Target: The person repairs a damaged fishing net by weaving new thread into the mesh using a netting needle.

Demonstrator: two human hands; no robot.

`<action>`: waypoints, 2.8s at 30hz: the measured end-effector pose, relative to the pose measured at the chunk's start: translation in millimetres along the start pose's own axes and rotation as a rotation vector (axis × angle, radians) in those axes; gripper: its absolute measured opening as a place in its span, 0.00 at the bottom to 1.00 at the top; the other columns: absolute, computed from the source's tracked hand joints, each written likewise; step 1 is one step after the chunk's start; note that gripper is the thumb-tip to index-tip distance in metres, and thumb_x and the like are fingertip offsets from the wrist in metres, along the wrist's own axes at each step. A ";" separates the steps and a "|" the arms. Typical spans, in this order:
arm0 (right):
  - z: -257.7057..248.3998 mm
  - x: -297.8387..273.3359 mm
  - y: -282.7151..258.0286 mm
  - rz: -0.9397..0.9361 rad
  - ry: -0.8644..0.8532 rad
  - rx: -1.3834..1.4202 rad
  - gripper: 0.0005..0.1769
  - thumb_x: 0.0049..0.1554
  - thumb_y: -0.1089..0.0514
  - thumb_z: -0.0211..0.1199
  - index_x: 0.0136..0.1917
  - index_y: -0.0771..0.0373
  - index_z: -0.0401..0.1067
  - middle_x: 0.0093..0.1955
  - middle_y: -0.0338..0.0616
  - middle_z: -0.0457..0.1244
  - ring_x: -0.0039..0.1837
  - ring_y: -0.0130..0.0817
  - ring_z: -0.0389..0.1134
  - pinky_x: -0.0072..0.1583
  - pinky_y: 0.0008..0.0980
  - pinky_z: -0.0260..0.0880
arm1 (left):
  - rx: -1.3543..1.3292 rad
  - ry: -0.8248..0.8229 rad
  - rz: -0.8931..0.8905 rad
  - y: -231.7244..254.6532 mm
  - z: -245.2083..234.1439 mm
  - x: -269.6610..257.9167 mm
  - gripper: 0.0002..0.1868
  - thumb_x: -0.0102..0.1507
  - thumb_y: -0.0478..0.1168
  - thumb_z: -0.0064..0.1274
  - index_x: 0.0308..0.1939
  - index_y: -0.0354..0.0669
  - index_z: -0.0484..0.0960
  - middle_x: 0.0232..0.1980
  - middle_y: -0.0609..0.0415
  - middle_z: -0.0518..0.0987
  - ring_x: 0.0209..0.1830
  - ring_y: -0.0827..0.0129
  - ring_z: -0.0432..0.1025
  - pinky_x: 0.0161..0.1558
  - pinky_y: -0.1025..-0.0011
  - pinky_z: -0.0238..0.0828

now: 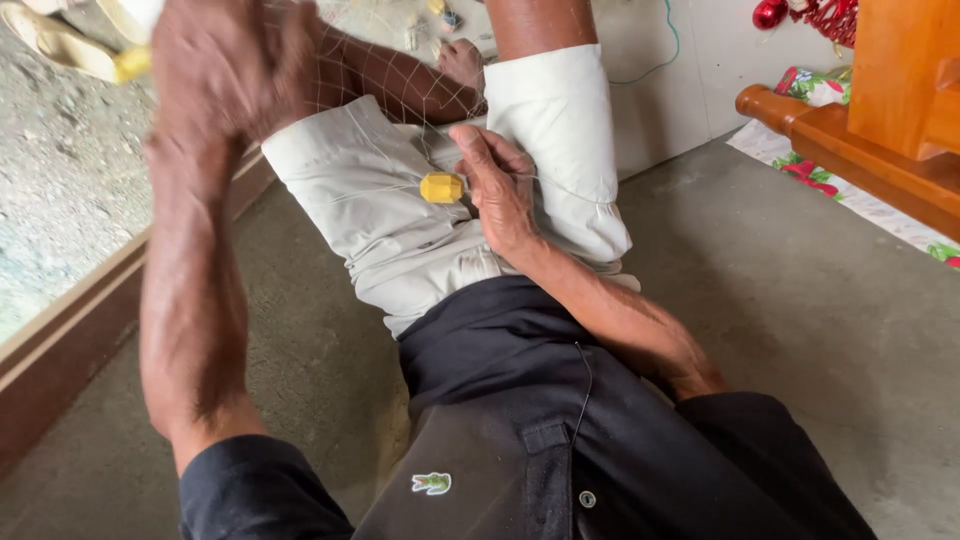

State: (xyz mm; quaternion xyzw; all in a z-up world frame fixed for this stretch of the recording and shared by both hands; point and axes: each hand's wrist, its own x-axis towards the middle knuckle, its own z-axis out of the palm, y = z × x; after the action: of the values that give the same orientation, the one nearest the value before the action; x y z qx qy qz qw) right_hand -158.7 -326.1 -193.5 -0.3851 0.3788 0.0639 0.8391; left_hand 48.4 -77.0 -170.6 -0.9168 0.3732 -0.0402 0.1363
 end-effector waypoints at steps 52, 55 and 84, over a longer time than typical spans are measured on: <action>-8.7 9.2 -22.7 0.153 -0.242 0.292 0.27 0.69 0.45 0.60 0.72 0.66 0.73 0.46 0.40 0.64 0.49 0.26 0.63 0.55 0.27 0.61 | -0.882 0.104 0.143 116.8 -87.8 -19.8 0.06 0.71 0.44 0.70 0.52 0.62 0.96 0.59 0.53 0.71 0.59 0.60 0.63 0.76 0.43 0.45; -8.0 12.8 -24.1 0.176 -0.222 0.213 0.31 0.68 0.42 0.60 0.73 0.66 0.71 0.41 0.37 0.63 0.43 0.22 0.62 0.47 0.23 0.59 | -0.878 0.160 0.154 138.5 -90.2 -41.5 0.13 0.67 0.38 0.75 0.53 0.61 0.95 0.57 0.57 0.72 0.62 0.62 0.64 0.78 0.45 0.50; -34.6 16.0 12.2 0.054 -0.441 0.044 0.35 0.67 0.68 0.59 0.85 0.60 0.58 0.55 0.35 0.52 0.58 0.21 0.60 0.67 0.27 0.68 | -1.442 -0.368 0.004 164.2 -210.1 -106.6 0.15 0.75 0.49 0.36 0.56 0.52 0.77 0.34 0.52 0.78 0.29 0.42 0.80 0.26 0.47 0.78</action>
State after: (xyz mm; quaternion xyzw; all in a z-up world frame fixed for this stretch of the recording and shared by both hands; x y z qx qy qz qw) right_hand -172.6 -344.7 -226.2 -0.3333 0.1977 0.1608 0.9077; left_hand -175.6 -161.4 -11.9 -0.7700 0.2796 0.3690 -0.4389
